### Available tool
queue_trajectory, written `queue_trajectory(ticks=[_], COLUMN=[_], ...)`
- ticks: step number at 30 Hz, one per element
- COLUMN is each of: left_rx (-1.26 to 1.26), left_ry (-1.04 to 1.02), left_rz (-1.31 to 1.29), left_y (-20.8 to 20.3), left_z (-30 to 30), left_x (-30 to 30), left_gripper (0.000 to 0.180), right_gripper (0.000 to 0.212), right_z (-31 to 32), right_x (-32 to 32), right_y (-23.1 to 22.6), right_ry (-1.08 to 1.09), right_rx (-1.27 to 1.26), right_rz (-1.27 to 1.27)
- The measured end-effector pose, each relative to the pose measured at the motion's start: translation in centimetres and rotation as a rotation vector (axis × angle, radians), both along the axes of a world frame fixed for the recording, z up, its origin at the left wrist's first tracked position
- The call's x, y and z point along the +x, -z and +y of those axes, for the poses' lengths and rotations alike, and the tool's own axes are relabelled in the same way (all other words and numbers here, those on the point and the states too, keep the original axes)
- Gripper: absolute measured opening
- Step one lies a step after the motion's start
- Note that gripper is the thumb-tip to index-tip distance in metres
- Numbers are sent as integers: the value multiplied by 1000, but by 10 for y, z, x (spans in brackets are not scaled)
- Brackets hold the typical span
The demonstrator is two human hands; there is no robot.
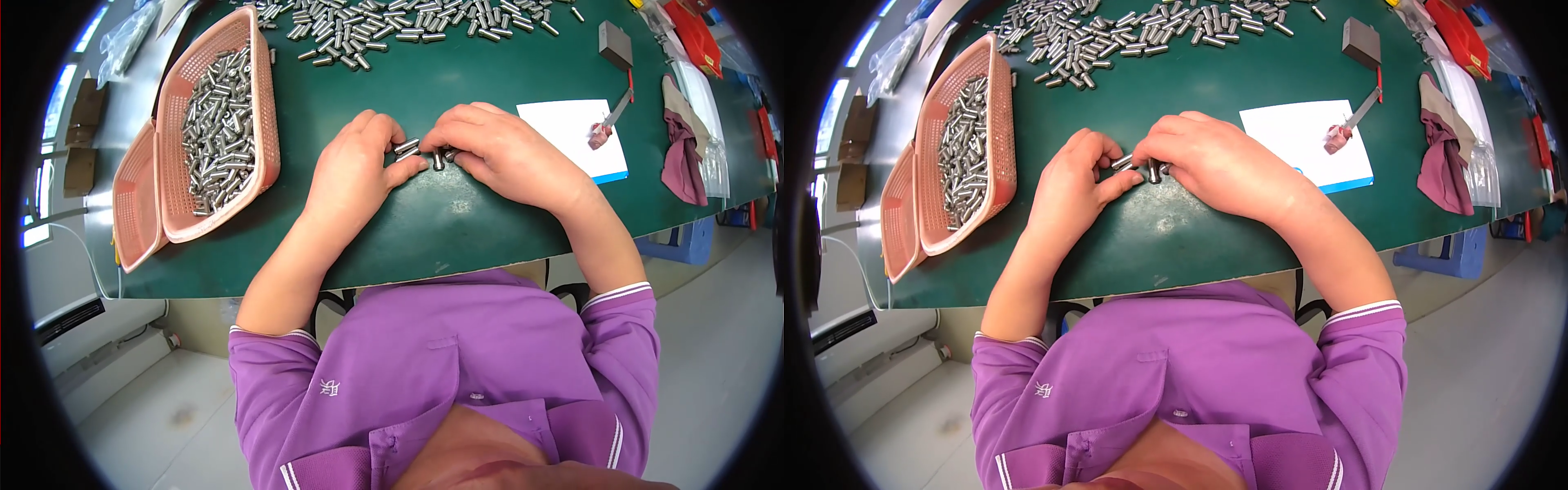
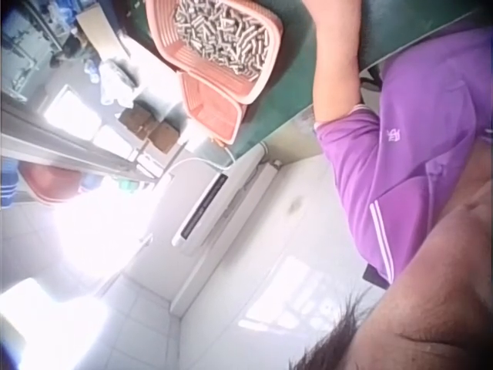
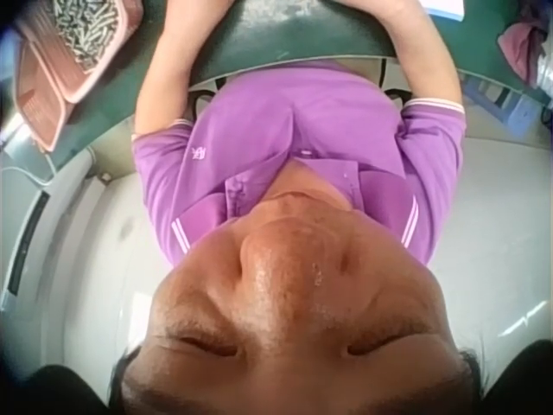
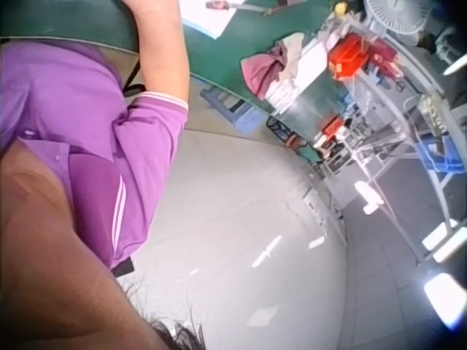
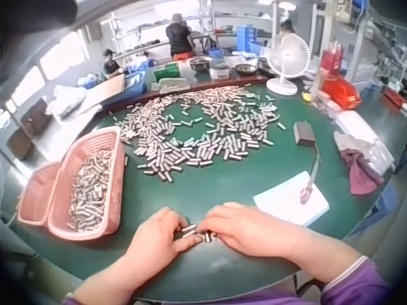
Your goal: The person inspects small metal pins and inserts them into a template card for quality control by hand.
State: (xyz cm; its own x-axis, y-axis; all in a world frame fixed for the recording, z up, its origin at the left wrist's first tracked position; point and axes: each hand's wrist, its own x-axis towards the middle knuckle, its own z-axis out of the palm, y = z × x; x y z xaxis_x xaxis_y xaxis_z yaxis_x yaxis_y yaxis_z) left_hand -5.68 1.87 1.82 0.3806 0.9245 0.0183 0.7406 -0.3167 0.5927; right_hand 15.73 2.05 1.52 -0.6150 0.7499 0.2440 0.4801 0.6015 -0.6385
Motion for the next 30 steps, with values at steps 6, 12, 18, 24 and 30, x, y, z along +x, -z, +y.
queue_trajectory(ticks=[6,12,18,24,30], left_rx=[124,46,-115,-47,-20], left_ry=[125,275,203,192,181], left_rz=[-80,-151,-206,-190,-148], left_y=[-7,-8,-11,-3,-1], left_z=[-2,3,0,-2,-2], left_x=[-5,-9,-3,2,5], left_gripper=[43,37,35,39,38], right_gripper=[47,57,57,52,57], right_z=[-1,-2,-3,0,-4], right_x=[-1,1,1,2,6], right_y=[-3,-7,-6,-6,-14], right_ry=[38,3,-23,50,91], right_rx=[0,-113,-133,-97,-145], right_rz=[30,5,51,-3,-55])
